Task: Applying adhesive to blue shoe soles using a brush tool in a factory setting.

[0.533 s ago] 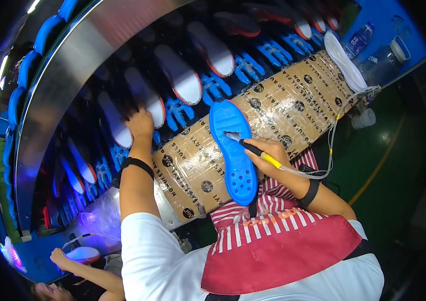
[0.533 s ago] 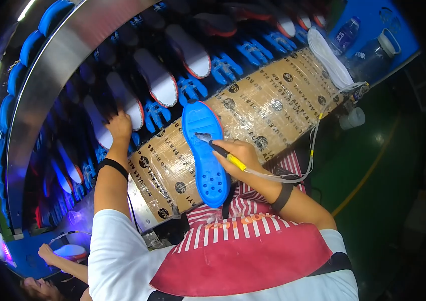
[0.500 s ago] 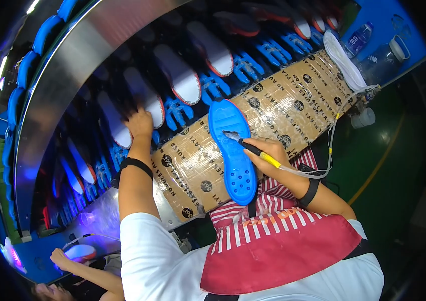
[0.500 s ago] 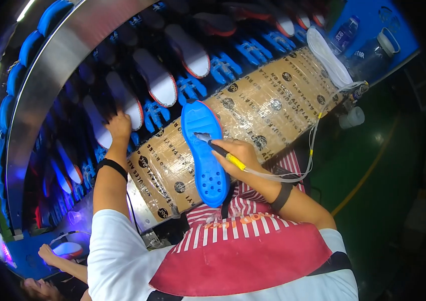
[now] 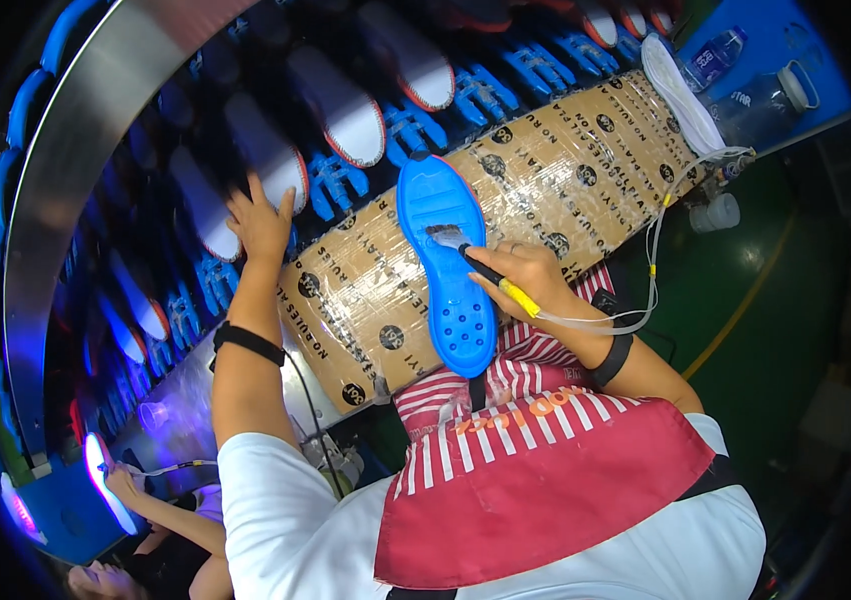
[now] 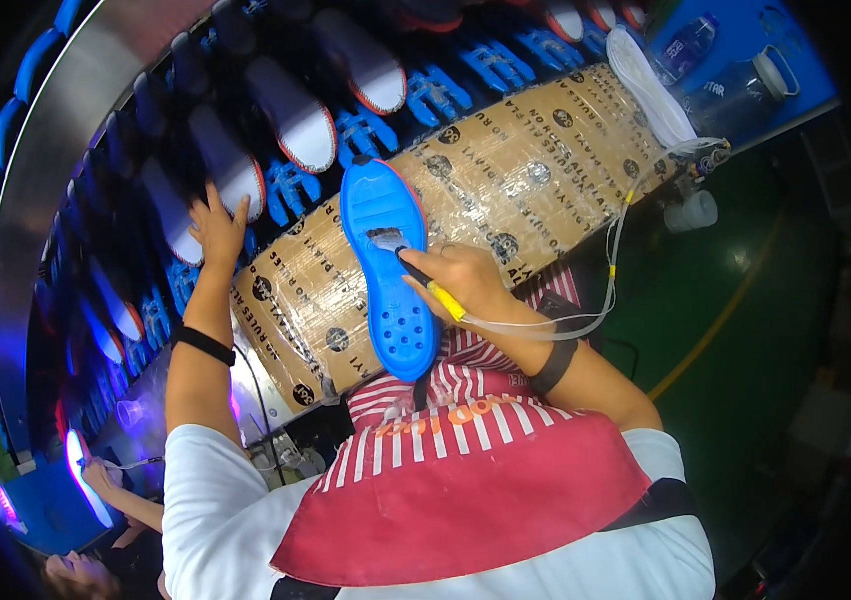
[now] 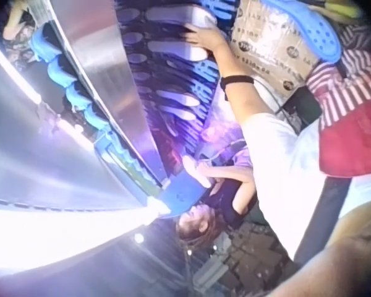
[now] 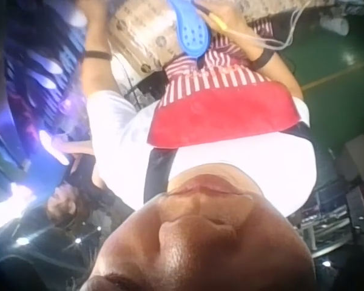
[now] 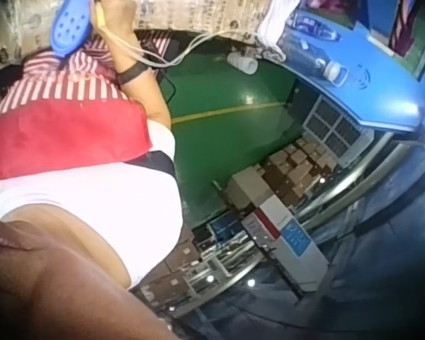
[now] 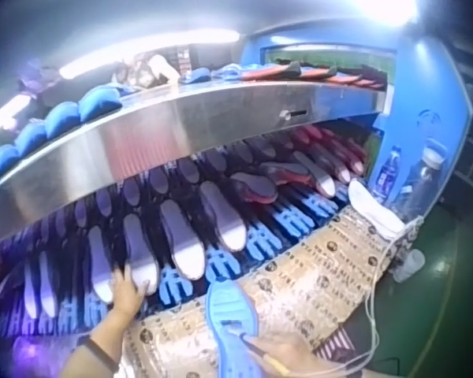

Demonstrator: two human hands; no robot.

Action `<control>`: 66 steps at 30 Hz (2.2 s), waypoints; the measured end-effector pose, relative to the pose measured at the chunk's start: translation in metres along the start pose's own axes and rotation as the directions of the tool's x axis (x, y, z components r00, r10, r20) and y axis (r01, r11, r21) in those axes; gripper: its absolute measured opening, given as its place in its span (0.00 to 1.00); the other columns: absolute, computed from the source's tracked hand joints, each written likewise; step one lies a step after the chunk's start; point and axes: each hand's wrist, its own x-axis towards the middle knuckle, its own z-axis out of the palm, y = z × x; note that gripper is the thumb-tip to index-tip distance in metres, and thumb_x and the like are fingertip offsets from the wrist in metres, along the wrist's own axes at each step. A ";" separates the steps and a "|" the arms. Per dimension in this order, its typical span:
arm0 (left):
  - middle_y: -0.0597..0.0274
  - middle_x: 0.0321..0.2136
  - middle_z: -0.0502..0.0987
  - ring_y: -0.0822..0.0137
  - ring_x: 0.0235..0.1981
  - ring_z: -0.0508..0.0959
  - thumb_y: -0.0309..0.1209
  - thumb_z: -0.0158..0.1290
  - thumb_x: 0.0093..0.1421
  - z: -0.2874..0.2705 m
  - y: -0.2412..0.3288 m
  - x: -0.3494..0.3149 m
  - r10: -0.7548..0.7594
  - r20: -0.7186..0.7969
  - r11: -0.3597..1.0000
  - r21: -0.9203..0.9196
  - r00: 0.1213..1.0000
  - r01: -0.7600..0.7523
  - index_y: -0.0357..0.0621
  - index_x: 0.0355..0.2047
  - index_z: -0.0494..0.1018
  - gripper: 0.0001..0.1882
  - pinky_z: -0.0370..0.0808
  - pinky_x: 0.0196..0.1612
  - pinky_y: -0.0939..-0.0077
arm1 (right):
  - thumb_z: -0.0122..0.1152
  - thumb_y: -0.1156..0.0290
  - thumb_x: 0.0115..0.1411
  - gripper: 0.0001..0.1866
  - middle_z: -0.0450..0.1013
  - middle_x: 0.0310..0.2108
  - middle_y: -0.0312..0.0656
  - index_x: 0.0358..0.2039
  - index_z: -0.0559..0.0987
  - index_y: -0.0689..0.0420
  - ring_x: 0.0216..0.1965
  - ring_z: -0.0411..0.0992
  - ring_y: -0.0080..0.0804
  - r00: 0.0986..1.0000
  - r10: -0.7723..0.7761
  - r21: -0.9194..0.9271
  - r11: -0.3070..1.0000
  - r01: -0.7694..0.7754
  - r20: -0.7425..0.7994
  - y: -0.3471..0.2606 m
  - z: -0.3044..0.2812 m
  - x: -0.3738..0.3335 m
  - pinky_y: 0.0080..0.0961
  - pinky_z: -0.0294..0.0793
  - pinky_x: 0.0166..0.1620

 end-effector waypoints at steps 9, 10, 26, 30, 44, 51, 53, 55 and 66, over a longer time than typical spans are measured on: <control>0.40 0.55 0.60 0.51 0.56 0.62 0.39 0.49 0.59 -0.045 0.028 -0.114 -0.091 -0.362 0.769 -0.617 0.928 -0.165 0.42 0.54 0.64 0.25 0.58 0.58 0.65 | 0.64 0.69 0.47 0.13 0.73 0.21 0.47 0.35 0.78 0.57 0.21 0.73 0.43 0.988 -0.110 -0.134 0.983 0.125 0.111 -0.008 -0.004 -0.015 0.32 0.71 0.25; 0.43 0.54 0.62 0.55 0.55 0.64 0.38 0.49 0.60 -0.046 0.030 -0.132 -0.120 -0.345 0.725 -0.671 0.931 -0.155 0.42 0.54 0.65 0.23 0.59 0.57 0.67 | 0.65 0.70 0.47 0.14 0.75 0.23 0.48 0.36 0.78 0.59 0.21 0.73 0.43 0.986 -0.092 -0.137 0.984 0.111 0.140 -0.008 -0.005 -0.017 0.31 0.72 0.26; 0.47 0.49 0.66 0.61 0.46 0.71 0.51 0.33 0.65 -0.068 0.100 -0.268 0.218 0.618 -0.491 -0.600 0.756 0.632 0.50 0.64 0.44 0.32 0.70 0.44 0.71 | 0.65 0.69 0.50 0.16 0.75 0.35 0.49 0.39 0.78 0.61 0.34 0.74 0.36 0.986 0.121 0.234 0.961 -0.145 0.114 0.007 0.004 -0.031 0.26 0.71 0.40; 0.48 0.49 0.67 0.65 0.44 0.70 0.54 0.31 0.64 -0.072 0.106 -0.258 0.285 0.608 -0.472 -0.584 0.741 0.660 0.48 0.64 0.44 0.34 0.69 0.40 0.75 | 0.63 0.70 0.52 0.16 0.76 0.33 0.44 0.41 0.78 0.62 0.30 0.73 0.25 0.904 0.356 0.410 0.807 -0.425 0.238 0.004 0.000 -0.032 0.19 0.72 0.35; 0.55 0.48 0.68 0.70 0.42 0.71 0.55 0.24 0.65 -0.070 0.124 -0.268 0.260 0.218 -0.035 -0.971 0.941 0.235 0.38 0.64 0.40 0.38 0.65 0.41 0.77 | 0.61 0.67 0.55 0.22 0.76 0.35 0.47 0.47 0.73 0.67 0.34 0.74 0.28 0.815 0.514 0.721 0.454 -0.524 0.268 0.029 -0.014 -0.035 0.18 0.72 0.36; 0.49 0.50 0.67 0.64 0.48 0.69 0.52 0.28 0.65 -0.060 0.114 -0.268 0.229 0.250 -0.070 -0.960 0.941 0.272 0.39 0.63 0.43 0.35 0.64 0.48 0.74 | 0.61 0.67 0.55 0.19 0.76 0.34 0.42 0.45 0.75 0.64 0.31 0.72 0.22 0.815 0.496 0.615 0.553 -0.562 0.299 0.027 -0.009 -0.034 0.14 0.70 0.35; 0.47 0.51 0.66 0.61 0.51 0.67 0.50 0.32 0.65 -0.056 0.111 -0.271 0.128 0.119 0.097 -0.990 0.985 0.107 0.37 0.62 0.46 0.34 0.64 0.52 0.70 | 0.60 0.69 0.55 0.18 0.76 0.34 0.41 0.44 0.75 0.64 0.31 0.72 0.21 0.825 0.467 0.604 0.572 -0.556 0.318 0.017 -0.004 -0.033 0.13 0.69 0.35; 0.48 0.50 0.67 0.63 0.50 0.68 0.50 0.33 0.65 -0.054 0.096 -0.270 0.023 -0.015 0.293 -0.956 1.000 -0.021 0.37 0.61 0.49 0.33 0.65 0.50 0.72 | 0.60 0.71 0.55 0.16 0.75 0.33 0.38 0.44 0.76 0.64 0.33 0.71 0.19 0.816 0.459 0.585 0.572 -0.575 0.352 0.017 0.001 -0.034 0.12 0.69 0.36; 0.55 0.39 0.73 0.62 0.40 0.74 0.27 0.62 0.42 -0.061 0.043 -0.323 0.482 0.244 0.449 -0.893 0.842 0.001 0.43 0.56 0.61 0.39 0.71 0.43 0.71 | 0.59 0.73 0.55 0.14 0.75 0.33 0.37 0.42 0.77 0.65 0.32 0.70 0.18 0.880 0.385 0.546 0.691 -0.474 0.277 0.017 0.003 -0.037 0.13 0.68 0.35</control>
